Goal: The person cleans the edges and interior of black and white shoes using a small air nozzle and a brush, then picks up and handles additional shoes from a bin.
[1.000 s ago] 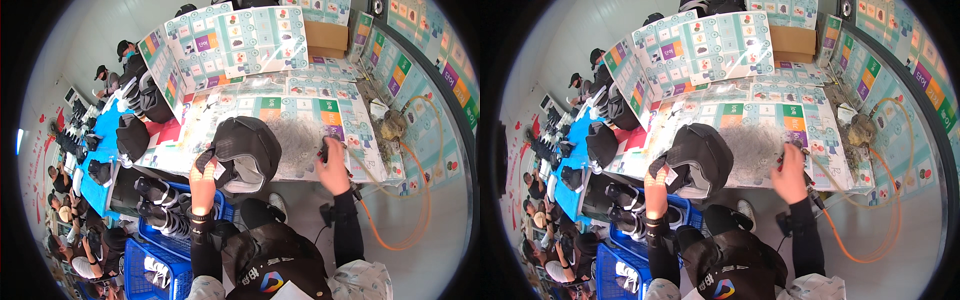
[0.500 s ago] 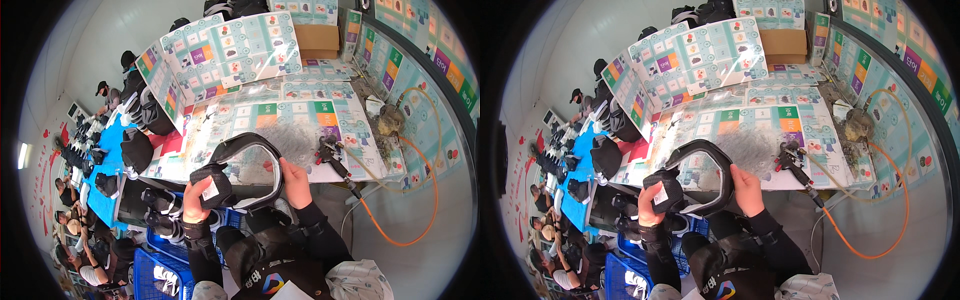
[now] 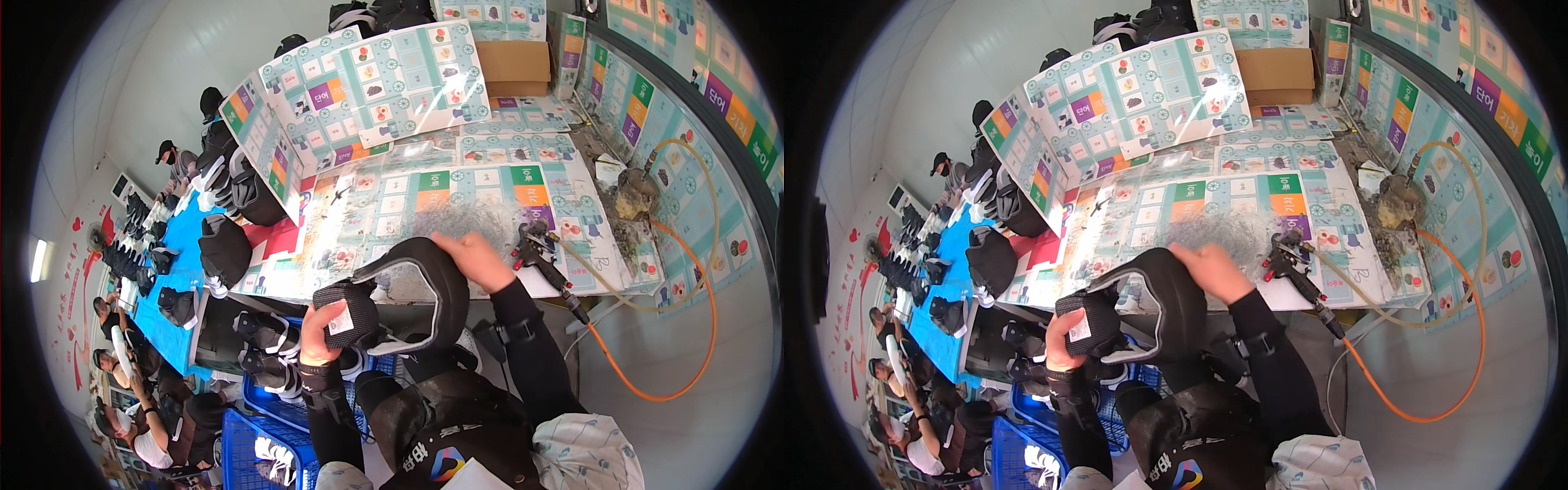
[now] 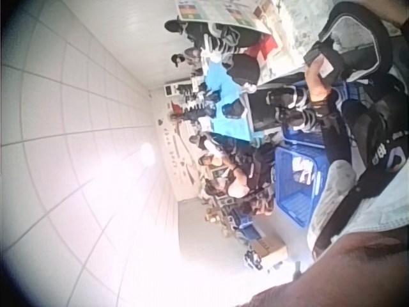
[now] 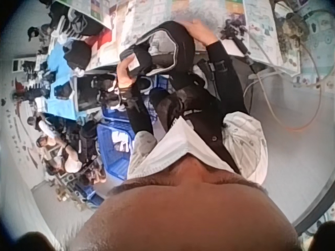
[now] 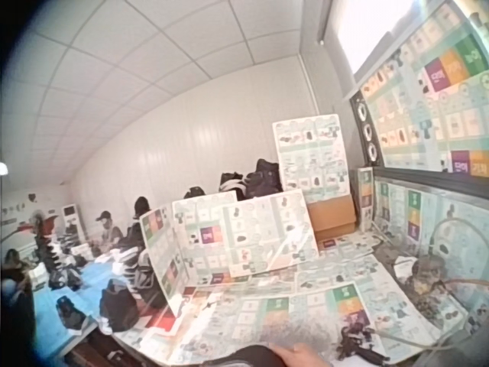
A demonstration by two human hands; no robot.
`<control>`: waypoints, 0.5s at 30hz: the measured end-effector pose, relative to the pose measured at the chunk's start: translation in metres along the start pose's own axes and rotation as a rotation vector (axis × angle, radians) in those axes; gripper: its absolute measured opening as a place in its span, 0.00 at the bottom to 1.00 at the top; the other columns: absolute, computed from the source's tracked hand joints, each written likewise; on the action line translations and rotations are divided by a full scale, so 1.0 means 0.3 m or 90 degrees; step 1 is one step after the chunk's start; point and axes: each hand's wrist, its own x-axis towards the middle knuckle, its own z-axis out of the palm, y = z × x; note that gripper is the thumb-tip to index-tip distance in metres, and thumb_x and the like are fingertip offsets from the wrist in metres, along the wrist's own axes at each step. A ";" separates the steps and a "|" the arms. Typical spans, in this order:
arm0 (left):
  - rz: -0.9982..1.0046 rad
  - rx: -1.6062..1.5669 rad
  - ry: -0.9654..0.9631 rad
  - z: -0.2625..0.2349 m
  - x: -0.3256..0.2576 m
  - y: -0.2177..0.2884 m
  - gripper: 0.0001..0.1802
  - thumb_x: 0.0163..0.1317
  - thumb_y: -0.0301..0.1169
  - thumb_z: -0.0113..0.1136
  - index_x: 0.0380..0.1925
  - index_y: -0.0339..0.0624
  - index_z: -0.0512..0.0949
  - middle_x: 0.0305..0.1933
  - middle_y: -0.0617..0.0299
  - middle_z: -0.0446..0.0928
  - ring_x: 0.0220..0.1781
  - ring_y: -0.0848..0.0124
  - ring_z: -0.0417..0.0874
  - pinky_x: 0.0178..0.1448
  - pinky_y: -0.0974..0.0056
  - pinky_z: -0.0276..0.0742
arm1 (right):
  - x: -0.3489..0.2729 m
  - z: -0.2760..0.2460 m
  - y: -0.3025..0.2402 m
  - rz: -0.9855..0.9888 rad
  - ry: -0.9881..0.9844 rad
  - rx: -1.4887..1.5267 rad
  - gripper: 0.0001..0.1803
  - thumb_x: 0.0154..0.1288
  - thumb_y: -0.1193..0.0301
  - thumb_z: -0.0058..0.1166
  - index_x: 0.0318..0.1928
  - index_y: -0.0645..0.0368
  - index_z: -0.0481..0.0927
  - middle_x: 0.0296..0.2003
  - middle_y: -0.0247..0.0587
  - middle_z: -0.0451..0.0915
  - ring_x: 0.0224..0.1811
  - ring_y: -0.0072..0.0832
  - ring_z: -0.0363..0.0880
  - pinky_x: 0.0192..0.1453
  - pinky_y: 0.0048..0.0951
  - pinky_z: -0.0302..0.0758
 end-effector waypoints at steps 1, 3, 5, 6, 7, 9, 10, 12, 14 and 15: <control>-0.011 -0.028 0.028 -0.015 0.001 0.009 0.18 0.64 0.23 0.62 0.54 0.32 0.79 0.46 0.53 0.86 0.46 0.62 0.89 0.56 0.60 0.85 | 0.028 0.003 0.010 -0.027 0.044 -0.031 0.31 0.73 0.47 0.57 0.36 0.69 0.84 0.27 0.59 0.82 0.31 0.49 0.85 0.42 0.51 0.78; -0.015 -0.057 0.061 -0.052 0.014 0.019 0.18 0.64 0.24 0.62 0.54 0.33 0.80 0.46 0.53 0.86 0.46 0.62 0.89 0.57 0.59 0.85 | -0.009 -0.030 0.035 -0.022 0.229 -0.191 0.23 0.70 0.56 0.61 0.39 0.69 0.85 0.31 0.62 0.84 0.40 0.57 0.85 0.50 0.55 0.79; 0.079 -0.066 0.117 -0.080 0.045 0.020 0.12 0.67 0.30 0.59 0.49 0.42 0.82 0.52 0.58 0.85 0.56 0.62 0.86 0.63 0.52 0.82 | -0.057 -0.116 0.171 -0.209 0.423 -0.367 0.20 0.64 0.64 0.66 0.49 0.67 0.82 0.44 0.61 0.82 0.52 0.55 0.81 0.58 0.53 0.78; 0.037 -0.079 0.108 -0.054 0.070 0.052 0.11 0.70 0.32 0.58 0.50 0.45 0.81 0.53 0.60 0.84 0.56 0.62 0.85 0.62 0.49 0.82 | -0.096 -0.148 0.217 -0.136 0.396 -0.436 0.25 0.61 0.65 0.69 0.54 0.66 0.79 0.49 0.60 0.78 0.56 0.56 0.77 0.60 0.51 0.77; 0.035 -0.068 0.059 -0.023 0.083 0.086 0.12 0.73 0.35 0.58 0.52 0.45 0.80 0.53 0.59 0.84 0.54 0.60 0.86 0.58 0.49 0.83 | -0.128 -0.178 0.247 -0.063 0.365 -0.502 0.31 0.58 0.66 0.73 0.59 0.64 0.75 0.55 0.58 0.75 0.61 0.57 0.74 0.63 0.50 0.76; 0.020 -0.051 -0.037 -0.023 0.171 0.103 0.13 0.75 0.36 0.59 0.53 0.44 0.79 0.53 0.58 0.83 0.52 0.59 0.86 0.55 0.50 0.85 | -0.123 -0.237 0.347 -0.049 0.317 -0.501 0.35 0.55 0.64 0.76 0.60 0.65 0.73 0.57 0.59 0.73 0.62 0.58 0.73 0.63 0.50 0.75; -0.007 -0.053 -0.038 -0.020 0.232 0.091 0.12 0.75 0.34 0.60 0.53 0.43 0.79 0.54 0.56 0.83 0.52 0.60 0.86 0.53 0.52 0.86 | -0.119 -0.263 0.395 -0.039 0.270 -0.492 0.40 0.53 0.62 0.78 0.60 0.66 0.72 0.58 0.59 0.72 0.62 0.58 0.72 0.64 0.51 0.75; -0.024 -0.011 0.004 0.035 0.315 0.115 0.12 0.72 0.31 0.65 0.51 0.40 0.79 0.49 0.54 0.83 0.46 0.62 0.88 0.48 0.58 0.88 | -0.089 -0.315 0.405 -0.081 0.192 -0.472 0.43 0.49 0.60 0.80 0.60 0.66 0.71 0.57 0.59 0.72 0.62 0.59 0.72 0.64 0.51 0.75; -0.048 0.107 0.023 0.113 0.429 0.061 0.15 0.70 0.38 0.68 0.47 0.39 0.81 0.39 0.57 0.85 0.39 0.65 0.88 0.46 0.62 0.86 | -0.103 -0.354 0.395 -0.057 0.078 -0.495 0.48 0.44 0.59 0.84 0.60 0.67 0.69 0.56 0.59 0.74 0.62 0.60 0.72 0.65 0.52 0.74; -0.067 0.165 0.038 0.116 0.499 0.023 0.16 0.69 0.40 0.69 0.45 0.38 0.81 0.37 0.58 0.85 0.36 0.66 0.88 0.44 0.64 0.86 | -0.110 -0.351 0.369 -0.057 0.085 -0.497 0.48 0.44 0.59 0.84 0.60 0.67 0.69 0.56 0.59 0.74 0.62 0.60 0.72 0.65 0.52 0.74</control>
